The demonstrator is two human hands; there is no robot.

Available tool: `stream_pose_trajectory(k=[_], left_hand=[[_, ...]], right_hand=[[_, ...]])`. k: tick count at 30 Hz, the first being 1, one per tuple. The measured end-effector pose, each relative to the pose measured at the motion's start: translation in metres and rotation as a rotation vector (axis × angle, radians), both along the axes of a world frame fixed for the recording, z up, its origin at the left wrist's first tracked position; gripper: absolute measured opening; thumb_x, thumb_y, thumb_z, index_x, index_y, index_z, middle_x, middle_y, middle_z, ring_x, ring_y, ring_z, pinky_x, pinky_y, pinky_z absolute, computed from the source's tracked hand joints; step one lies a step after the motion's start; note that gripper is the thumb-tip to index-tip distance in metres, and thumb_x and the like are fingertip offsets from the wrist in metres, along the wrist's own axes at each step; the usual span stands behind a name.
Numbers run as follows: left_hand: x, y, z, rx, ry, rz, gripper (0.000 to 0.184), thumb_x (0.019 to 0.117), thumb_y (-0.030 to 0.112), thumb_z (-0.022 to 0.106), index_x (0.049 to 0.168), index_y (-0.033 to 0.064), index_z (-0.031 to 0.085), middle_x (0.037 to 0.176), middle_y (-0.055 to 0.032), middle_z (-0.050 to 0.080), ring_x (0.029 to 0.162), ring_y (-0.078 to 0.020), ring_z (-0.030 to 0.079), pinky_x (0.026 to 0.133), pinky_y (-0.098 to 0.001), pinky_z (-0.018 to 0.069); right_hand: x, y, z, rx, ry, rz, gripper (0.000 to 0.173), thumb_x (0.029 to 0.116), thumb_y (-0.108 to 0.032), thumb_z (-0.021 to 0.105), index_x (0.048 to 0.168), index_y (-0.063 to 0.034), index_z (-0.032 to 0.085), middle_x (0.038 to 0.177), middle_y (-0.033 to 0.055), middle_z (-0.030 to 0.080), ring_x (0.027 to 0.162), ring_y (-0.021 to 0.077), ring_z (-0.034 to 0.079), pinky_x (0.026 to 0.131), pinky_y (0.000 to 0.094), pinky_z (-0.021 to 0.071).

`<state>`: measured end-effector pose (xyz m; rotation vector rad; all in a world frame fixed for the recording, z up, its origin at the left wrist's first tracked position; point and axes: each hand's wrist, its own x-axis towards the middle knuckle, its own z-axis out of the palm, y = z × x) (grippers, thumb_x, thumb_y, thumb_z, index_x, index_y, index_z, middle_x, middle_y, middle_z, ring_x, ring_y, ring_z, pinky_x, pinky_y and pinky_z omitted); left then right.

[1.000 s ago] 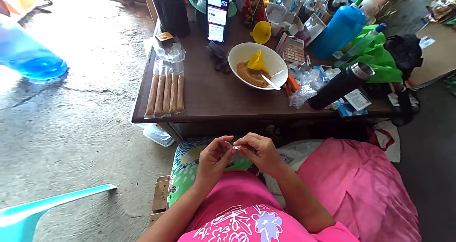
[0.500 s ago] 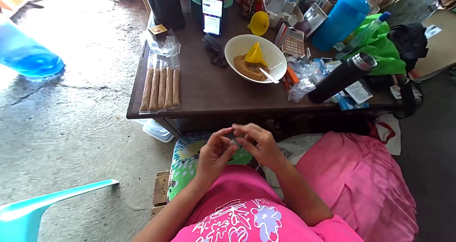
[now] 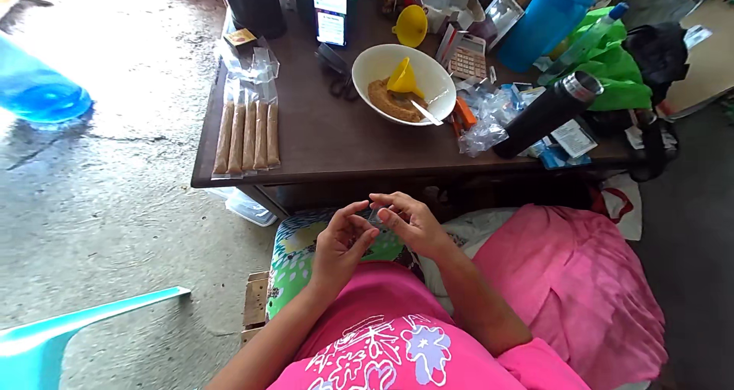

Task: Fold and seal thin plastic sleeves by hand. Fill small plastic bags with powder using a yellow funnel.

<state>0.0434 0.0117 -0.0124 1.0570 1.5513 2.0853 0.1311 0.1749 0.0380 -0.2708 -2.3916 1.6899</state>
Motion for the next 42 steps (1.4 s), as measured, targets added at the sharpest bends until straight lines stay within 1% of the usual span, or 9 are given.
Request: stream_pose_trajectory(k=[5, 12, 14, 17, 23, 31, 38, 40, 42], left_hand=[[0.0, 0.001, 0.0, -0.005, 0.0, 0.002, 0.043, 0.0962, 0.007, 0.069, 0.135, 0.0003, 0.053, 0.097, 0.0055, 0.071, 0.084, -0.004, 0.069, 0.078, -0.0225, 0.0598], [0.001, 0.004, -0.002, -0.013, 0.006, -0.018, 0.039, 0.0958, 0.007, 0.069, 0.132, -0.0004, 0.056, 0.095, 0.0057, 0.07, 0.083, -0.0028, 0.068, 0.077, -0.0212, 0.0588], [0.001, 0.005, -0.001, -0.02, 0.011, -0.018, 0.039, 0.0958, 0.007, 0.069, 0.131, -0.0019, 0.056, 0.095, 0.0054, 0.07, 0.083, -0.0027, 0.068, 0.077, -0.0215, 0.059], [0.0, 0.005, -0.003, -0.011, 0.007, -0.017, 0.039, 0.0948, 0.005, 0.069, 0.131, -0.0032, 0.056, 0.095, 0.0042, 0.07, 0.083, -0.0035, 0.068, 0.076, -0.0216, 0.0592], [0.001, 0.005, -0.002, -0.026, 0.011, -0.023, 0.037, 0.0948, 0.004, 0.069, 0.128, -0.0049, 0.057, 0.096, 0.003, 0.07, 0.083, -0.0039, 0.068, 0.076, -0.0222, 0.0591], [0.0, 0.004, -0.004, -0.016, 0.026, 0.0, 0.034, 0.0952, 0.006, 0.069, 0.127, -0.004, 0.059, 0.095, 0.0042, 0.07, 0.082, -0.0026, 0.067, 0.076, -0.0214, 0.0586], [-0.001, 0.003, -0.006, -0.028, 0.046, -0.025, 0.023, 0.0962, 0.008, 0.069, 0.117, -0.0004, 0.066, 0.097, 0.0026, 0.071, 0.085, -0.0031, 0.068, 0.078, -0.0218, 0.0588], [0.0, 0.002, -0.006, -0.032, 0.066, -0.043, 0.019, 0.0968, 0.01, 0.069, 0.114, 0.0008, 0.07, 0.098, 0.002, 0.069, 0.086, -0.0032, 0.067, 0.08, -0.0216, 0.0589], [0.001, 0.001, -0.004, -0.026, 0.084, -0.057, 0.016, 0.0976, 0.011, 0.069, 0.111, 0.0018, 0.071, 0.099, 0.0013, 0.069, 0.087, -0.0034, 0.067, 0.08, -0.0215, 0.0592]], right_hand=[[0.001, -0.001, 0.002, -0.153, 0.108, -0.091, 0.013, 0.0955, -0.004, 0.068, 0.105, 0.0009, 0.076, 0.093, 0.0034, 0.07, 0.084, 0.0037, 0.067, 0.079, 0.0203, 0.0585], [0.004, -0.004, 0.002, -0.008, 0.206, -0.199, 0.011, 0.0861, -0.011, 0.08, 0.086, -0.0008, 0.076, 0.079, 0.0005, 0.069, 0.068, -0.0023, 0.061, 0.063, 0.013, 0.053], [0.005, -0.002, 0.002, -0.039, 0.17, -0.152, 0.012, 0.0875, -0.011, 0.079, 0.088, 0.0004, 0.075, 0.082, 0.001, 0.069, 0.069, -0.0019, 0.062, 0.065, 0.0135, 0.0539], [0.009, 0.007, 0.007, -0.101, 0.081, 0.062, 0.02, 0.0947, -0.002, 0.067, 0.112, 0.0069, 0.071, 0.105, 0.0092, 0.073, 0.092, 0.006, 0.071, 0.085, 0.0218, 0.0594], [0.015, 0.014, 0.01, -0.062, 0.077, 0.133, 0.024, 0.0961, 0.002, 0.064, 0.119, 0.0082, 0.069, 0.115, 0.0126, 0.072, 0.102, 0.0083, 0.07, 0.091, 0.0231, 0.0587], [0.011, 0.012, 0.007, 0.2, 0.019, -0.004, 0.021, 0.0997, -0.018, 0.065, 0.101, 0.0005, 0.075, 0.09, 0.0065, 0.069, 0.076, 0.0016, 0.063, 0.072, 0.0143, 0.0529], [0.005, 0.0, 0.0, 0.506, 0.126, -0.059, 0.04, 0.1061, -0.026, 0.054, 0.08, 0.0015, 0.066, 0.072, 0.0089, 0.056, 0.066, 0.0153, 0.056, 0.062, 0.0276, 0.0478], [0.004, -0.001, -0.004, 0.484, 0.15, -0.111, 0.047, 0.1052, -0.03, 0.055, 0.069, -0.0004, 0.059, 0.064, 0.0063, 0.051, 0.06, 0.0144, 0.052, 0.056, 0.0291, 0.0435], [0.003, 0.0, -0.008, 0.342, 0.164, -0.158, 0.05, 0.1028, -0.036, 0.059, 0.065, -0.0027, 0.057, 0.063, 0.0013, 0.049, 0.059, 0.0067, 0.049, 0.056, 0.0226, 0.0403]])
